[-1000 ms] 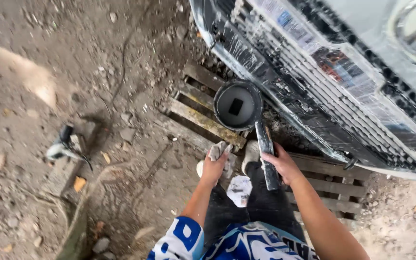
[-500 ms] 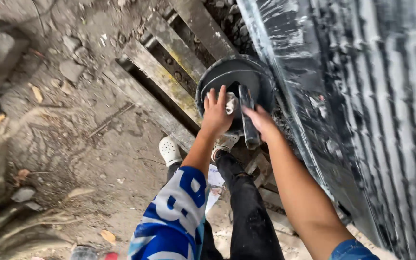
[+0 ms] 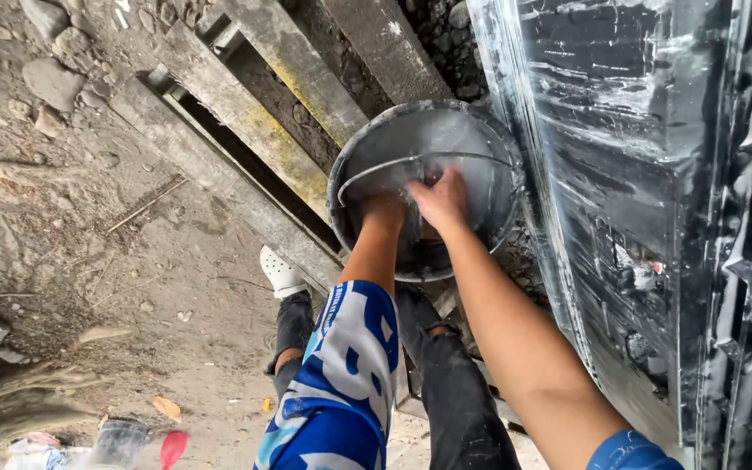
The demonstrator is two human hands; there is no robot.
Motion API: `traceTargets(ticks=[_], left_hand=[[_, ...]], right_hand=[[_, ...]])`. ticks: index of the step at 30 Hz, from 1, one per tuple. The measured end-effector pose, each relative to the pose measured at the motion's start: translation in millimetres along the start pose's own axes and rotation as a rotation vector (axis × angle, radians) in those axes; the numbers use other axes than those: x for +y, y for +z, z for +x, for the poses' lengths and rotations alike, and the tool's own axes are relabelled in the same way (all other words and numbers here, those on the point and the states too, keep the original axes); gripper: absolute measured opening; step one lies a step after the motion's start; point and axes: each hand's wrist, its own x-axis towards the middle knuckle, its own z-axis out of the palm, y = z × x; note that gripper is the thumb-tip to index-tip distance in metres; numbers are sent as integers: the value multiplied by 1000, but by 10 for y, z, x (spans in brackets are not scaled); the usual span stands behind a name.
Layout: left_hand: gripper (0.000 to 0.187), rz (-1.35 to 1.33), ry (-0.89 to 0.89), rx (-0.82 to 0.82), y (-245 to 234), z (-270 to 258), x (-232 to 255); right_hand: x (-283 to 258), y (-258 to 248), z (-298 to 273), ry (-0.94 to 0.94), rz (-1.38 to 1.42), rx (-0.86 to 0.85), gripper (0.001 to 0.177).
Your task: The person sands the surface of a car hood using a sanding block held in the right hand while wiping the area with a cloth in the left hand. The person repeatedly dips the cloth into a bucket of water and continues sanding the hood to smooth the surface.
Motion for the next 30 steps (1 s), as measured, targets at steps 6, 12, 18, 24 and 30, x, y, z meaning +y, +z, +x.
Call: traceTargets(ticks=[6,12,18,24,30], left_hand=[[47,-539,132,187,-1722,-956,536],[40,-730,-111,187,-2190,-1469,772],[65,-674,318,145,-2155,-1855,538],[95,-15,662,106,-3046,-2351,653],[85,-204,882,46,-3204,-2294,352]], right_hand=[[-291,-519,-322,151,512,-179,72],[-581,-1049,-934,332,922,-369,47],[-551,-1254,-1163,523,1339,-642,45],[-414,-1301,-1409,419,1459,-917,47],[-437,-1259,-1257,374,989,-936,71]])
